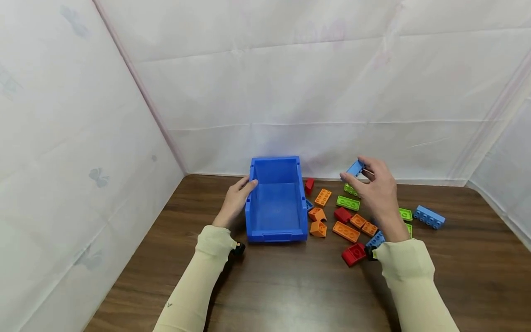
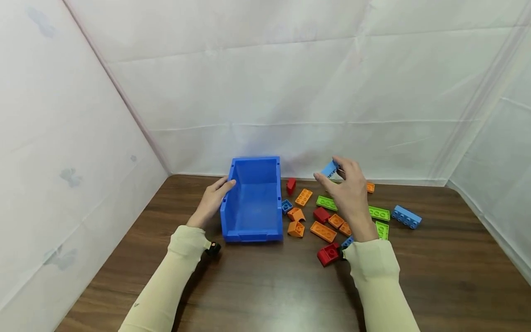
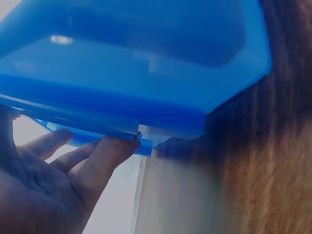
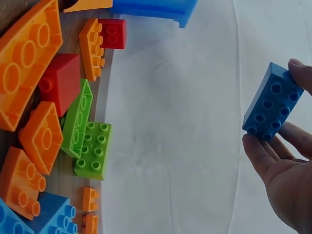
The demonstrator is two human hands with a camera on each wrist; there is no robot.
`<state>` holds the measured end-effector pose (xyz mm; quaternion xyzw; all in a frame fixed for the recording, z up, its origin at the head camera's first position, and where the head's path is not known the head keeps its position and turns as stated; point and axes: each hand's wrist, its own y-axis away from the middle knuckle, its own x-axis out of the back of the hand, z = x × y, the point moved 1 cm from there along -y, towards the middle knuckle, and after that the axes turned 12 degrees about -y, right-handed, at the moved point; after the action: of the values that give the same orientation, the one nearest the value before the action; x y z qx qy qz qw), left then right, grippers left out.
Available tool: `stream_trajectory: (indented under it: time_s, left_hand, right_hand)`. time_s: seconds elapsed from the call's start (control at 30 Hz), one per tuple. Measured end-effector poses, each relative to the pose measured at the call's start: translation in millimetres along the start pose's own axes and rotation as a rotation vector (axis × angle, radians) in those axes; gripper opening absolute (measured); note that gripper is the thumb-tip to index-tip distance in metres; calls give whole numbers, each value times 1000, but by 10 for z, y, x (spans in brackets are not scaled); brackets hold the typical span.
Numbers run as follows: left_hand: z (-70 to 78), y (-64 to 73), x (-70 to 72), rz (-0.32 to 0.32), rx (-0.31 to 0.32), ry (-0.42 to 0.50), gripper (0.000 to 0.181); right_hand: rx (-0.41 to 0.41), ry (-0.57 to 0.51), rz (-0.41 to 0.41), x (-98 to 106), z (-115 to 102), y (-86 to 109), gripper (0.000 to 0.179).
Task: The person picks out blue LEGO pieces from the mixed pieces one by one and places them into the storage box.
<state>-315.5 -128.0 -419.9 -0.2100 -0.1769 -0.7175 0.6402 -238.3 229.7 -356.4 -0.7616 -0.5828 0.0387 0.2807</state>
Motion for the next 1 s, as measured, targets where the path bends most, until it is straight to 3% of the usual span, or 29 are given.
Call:
stream_trajectory:
  time_s: [0.4,0.53,0.8,1.0]
  left_hand:
    - [118,96,-4,-1,-20,20,68]
    - [117,130,3,-11,-11,16,67]
    - [110,154,39,-31,-18,20,67]
    - [105,142,56,-46,-15,38,66]
  right_hand:
    - [68,2,-14,-129,-230,-19,66]
    - [94,13,-18,-184,-270,17,64]
    - [234,28,-41,-386,-349,74,61]
    - [252,63,-69,-482,-408,93,63]
